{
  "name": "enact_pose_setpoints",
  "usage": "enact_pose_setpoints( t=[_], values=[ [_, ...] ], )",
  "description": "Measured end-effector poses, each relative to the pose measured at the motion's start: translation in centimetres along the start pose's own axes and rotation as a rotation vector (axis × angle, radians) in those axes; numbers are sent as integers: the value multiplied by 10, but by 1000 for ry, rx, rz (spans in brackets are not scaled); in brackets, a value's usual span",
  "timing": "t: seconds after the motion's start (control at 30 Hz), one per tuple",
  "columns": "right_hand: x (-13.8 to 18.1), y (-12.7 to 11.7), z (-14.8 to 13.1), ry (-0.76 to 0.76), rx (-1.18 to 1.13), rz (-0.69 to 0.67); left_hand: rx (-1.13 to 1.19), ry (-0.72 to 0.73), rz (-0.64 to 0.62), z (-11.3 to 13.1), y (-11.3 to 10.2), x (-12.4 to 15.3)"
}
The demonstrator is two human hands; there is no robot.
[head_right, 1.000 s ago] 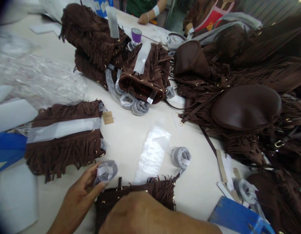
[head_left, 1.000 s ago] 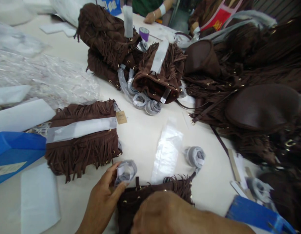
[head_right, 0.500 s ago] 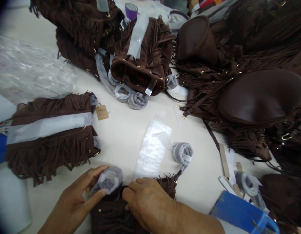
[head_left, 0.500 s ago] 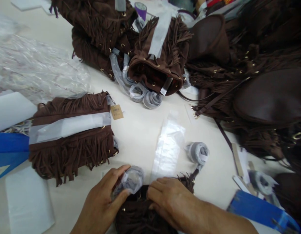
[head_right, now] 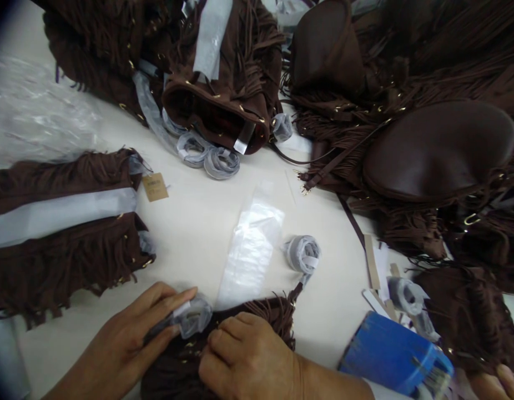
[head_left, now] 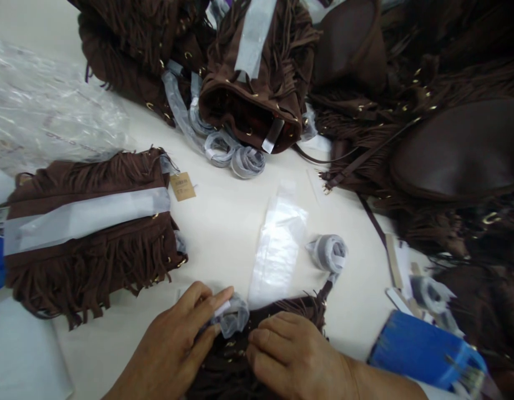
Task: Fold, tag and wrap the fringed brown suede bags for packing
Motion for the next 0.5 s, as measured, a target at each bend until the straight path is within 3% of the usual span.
enact_pose_setpoints(
  t=[0.1, 0.23, 0.3, 0.37, 0.43, 0.5],
  values=[
    [3, -3, 2, -13, -40, -73, 37, 10, -16, 1, 2, -4],
    [5, -11, 10, 133, -369, -220, 103, -82, 53, -11, 8, -2],
    [-1, -15, 16, 235, -517, -170, 172, -148, 106, -22, 11, 4],
    [-14, -20, 24, 312, -535, -35, 236, -171, 123, -30, 14, 10],
    [-27, -24, 34, 309, -549, 17, 195, -103, 163, -29, 12, 9],
    [-25, -34, 51, 245, -590, -62, 53, 51, 272, -13, 7, -10]
  ],
)
Point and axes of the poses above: each hand's wrist, its own x-axis away from the middle knuckle, its own y-axis out of the palm, z = x × y, the point moved 4 cm from there along -x, towards the middle knuckle, and after that the axes turned 13 degrees about -z, right-handed, at the moved point
